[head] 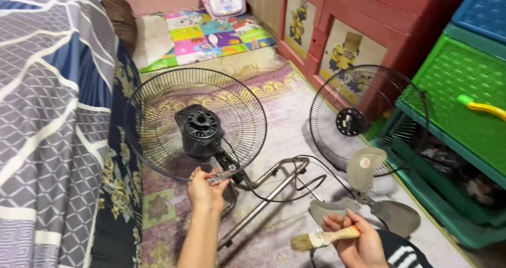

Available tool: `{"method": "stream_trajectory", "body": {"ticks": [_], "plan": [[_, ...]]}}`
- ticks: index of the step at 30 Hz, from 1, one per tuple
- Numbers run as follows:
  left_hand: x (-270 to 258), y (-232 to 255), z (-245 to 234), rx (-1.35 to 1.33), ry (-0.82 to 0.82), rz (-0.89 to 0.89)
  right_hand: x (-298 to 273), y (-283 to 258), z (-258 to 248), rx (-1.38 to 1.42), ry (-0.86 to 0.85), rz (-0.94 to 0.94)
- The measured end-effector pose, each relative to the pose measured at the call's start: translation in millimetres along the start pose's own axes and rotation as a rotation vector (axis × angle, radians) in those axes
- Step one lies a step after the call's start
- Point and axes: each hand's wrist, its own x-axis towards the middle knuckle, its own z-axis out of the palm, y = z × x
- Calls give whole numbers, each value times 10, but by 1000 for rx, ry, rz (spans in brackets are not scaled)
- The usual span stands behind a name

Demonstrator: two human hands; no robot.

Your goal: The person cleans the fan blades with a brush, then reattaches the blades to the fan motor and secures them with a screwdriver. The person also handles the fan cage and adjusts the fan head during reassembly.

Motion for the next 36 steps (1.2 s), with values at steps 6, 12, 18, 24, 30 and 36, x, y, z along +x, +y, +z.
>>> {"method": "stream_trajectory", "body": {"ticks": [6, 12, 18, 24, 30, 36], "plan": [[-238, 39, 114, -108, -3, -39, -48, 269, 437, -342, -317, 247], [-331, 123, -157, -8, -51, -191, -150, 689, 632, -529, -497, 308], [-104, 212, -398, 218, -104, -283, -15, 833, 358, -1244, -647, 168], [144, 408, -451, 507, -244, -366, -232, 269, 253, -1306, -583, -62], [168, 731, -258, 813, -318, -387, -844, -528, 712, -577, -293, -407], [10, 769, -162, 1009, -94, -295, -535, -1199, 688, -772, -120, -818]]}}
